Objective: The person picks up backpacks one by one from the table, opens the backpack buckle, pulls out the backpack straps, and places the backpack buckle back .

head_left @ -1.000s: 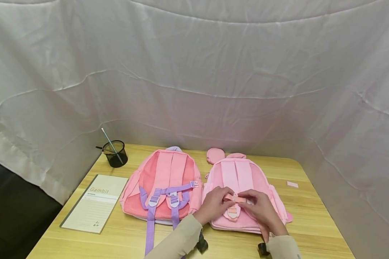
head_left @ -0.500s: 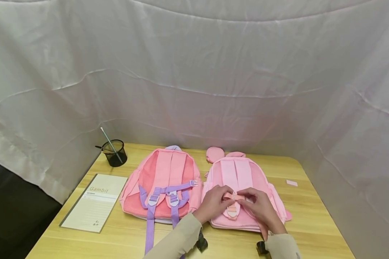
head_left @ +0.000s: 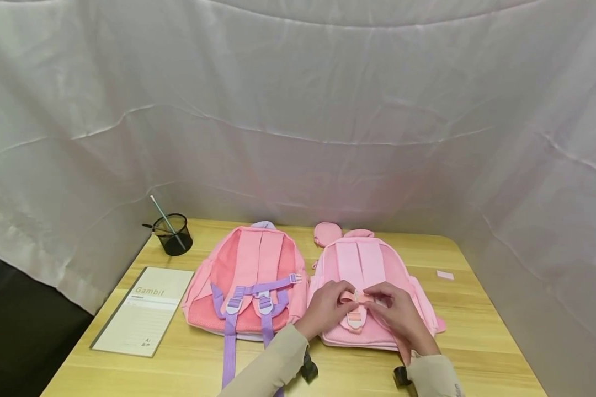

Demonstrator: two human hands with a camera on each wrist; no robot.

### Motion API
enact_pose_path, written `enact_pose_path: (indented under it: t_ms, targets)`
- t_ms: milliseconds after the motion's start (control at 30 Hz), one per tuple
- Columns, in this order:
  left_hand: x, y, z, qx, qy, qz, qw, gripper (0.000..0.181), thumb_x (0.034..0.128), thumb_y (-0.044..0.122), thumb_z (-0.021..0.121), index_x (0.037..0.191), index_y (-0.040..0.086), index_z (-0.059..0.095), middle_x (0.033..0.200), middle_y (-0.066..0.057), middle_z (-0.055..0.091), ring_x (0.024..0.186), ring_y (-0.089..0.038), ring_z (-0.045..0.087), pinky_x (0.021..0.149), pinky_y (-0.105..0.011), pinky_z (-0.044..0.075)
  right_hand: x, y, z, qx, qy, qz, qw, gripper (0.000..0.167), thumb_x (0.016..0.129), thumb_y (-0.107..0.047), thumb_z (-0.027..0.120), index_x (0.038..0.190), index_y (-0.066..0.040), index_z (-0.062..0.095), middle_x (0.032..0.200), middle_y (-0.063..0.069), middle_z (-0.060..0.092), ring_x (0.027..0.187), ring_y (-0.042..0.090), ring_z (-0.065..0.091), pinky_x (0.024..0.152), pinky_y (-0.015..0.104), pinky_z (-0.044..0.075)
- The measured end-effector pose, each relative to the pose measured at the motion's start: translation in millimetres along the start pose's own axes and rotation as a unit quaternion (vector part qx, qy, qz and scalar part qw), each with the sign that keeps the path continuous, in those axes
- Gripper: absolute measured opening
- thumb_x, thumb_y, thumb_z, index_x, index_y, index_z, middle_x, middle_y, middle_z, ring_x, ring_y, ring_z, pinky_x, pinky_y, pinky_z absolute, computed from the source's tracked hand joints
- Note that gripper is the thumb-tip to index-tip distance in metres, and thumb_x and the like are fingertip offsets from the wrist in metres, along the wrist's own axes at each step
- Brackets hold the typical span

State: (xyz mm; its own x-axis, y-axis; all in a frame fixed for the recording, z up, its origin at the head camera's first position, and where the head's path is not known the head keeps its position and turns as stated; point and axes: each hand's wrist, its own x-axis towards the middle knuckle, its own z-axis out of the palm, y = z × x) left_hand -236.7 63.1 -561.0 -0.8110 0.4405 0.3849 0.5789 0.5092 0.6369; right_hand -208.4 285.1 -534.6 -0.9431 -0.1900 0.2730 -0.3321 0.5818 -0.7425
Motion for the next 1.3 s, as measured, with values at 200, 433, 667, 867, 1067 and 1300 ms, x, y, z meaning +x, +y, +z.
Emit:
enact_pose_path:
  t_ms: [200, 433, 667, 867, 1067, 1300]
  targets:
    - [-0.2, 0.8, -0.7, -0.006, 0.0, -0.005, 1.0, 0.024, 0.0941, 0.037, 0.076, 0.113, 0.024, 0.069, 0.082, 0.01, 0.055, 0.074, -0.001, 0.044, 0.065, -0.016, 0.035, -1.0, -6, -3, 0.005, -0.011, 0.041, 0.9991, 0.024, 0.094, -0.028, 0.078, 0.115, -0.016, 0.077, 0.112, -0.003, 0.076, 0.111, 0.023, 0.068, 0.1, 0.044, 0.053]
    - [-0.7, 3.0, -0.3, -0.018, -0.005, -0.034, 0.9993, 0.028, 0.0917, 0.037, 0.079, 0.114, 0.024, 0.068, 0.084, 0.01, 0.057, 0.073, -0.001, 0.045, 0.065, -0.017, 0.035, 1.0, -12, -1, 0.008, -0.017, 0.053, 0.9984, 0.024, 0.093, -0.029, 0.079, 0.115, -0.018, 0.077, 0.111, -0.003, 0.076, 0.11, 0.023, 0.069, 0.098, 0.043, 0.054]
    - [-0.6, 3.1, 1.4, -0.017, 0.001, -0.043, 0.9989, 0.03, 0.0897, 0.038, 0.081, 0.112, 0.024, 0.067, 0.09, 0.009, 0.062, 0.076, 0.0, 0.048, 0.068, -0.018, 0.037, 5.4, -13, 3, 0.017, -0.036, 0.041, 0.9984, 0.024, 0.091, -0.025, 0.081, 0.114, -0.019, 0.078, 0.113, -0.003, 0.077, 0.11, 0.024, 0.071, 0.097, 0.038, 0.054]
    - [-0.6, 3.8, 1.9, -0.014, -0.001, -0.044, 0.9989, 0.031, 0.0881, 0.037, 0.083, 0.112, 0.024, 0.068, 0.096, 0.008, 0.066, 0.082, 0.0, 0.053, 0.073, -0.018, 0.04, 5.9, -13, 3, 0.014, -0.048, 0.028, 0.9984, 0.022, 0.09, -0.022, 0.082, 0.111, -0.018, 0.076, 0.109, -0.004, 0.077, 0.106, 0.021, 0.072, 0.095, 0.036, 0.056]
    - [0.3, 2.9, 0.4, -0.025, 0.008, -0.039, 0.9989, 0.036, 0.0858, 0.033, 0.085, 0.115, 0.023, 0.067, 0.099, 0.008, 0.067, 0.086, 0.0, 0.055, 0.076, -0.019, 0.043, 9.4, -11, 4, 0.016, -0.051, 0.005, 0.9986, 0.019, 0.092, -0.019, 0.08, 0.11, -0.018, 0.075, 0.106, -0.003, 0.076, 0.104, 0.017, 0.071, 0.095, 0.036, 0.056]
    - [-1.2, 2.1, -2.9, -0.104, 0.063, -0.039, 0.9918, 0.054, 0.0795, 0.023, 0.091, 0.123, 0.013, 0.06, 0.113, 0.0, 0.063, 0.097, -0.012, 0.06, 0.085, -0.025, 0.051, 6.9, -6, 4, 0.01, -0.02, 0.044, 0.9988, 0.009, 0.092, -0.018, 0.079, 0.1, -0.021, 0.074, 0.098, -0.005, 0.074, 0.096, 0.009, 0.069, 0.092, 0.028, 0.055]
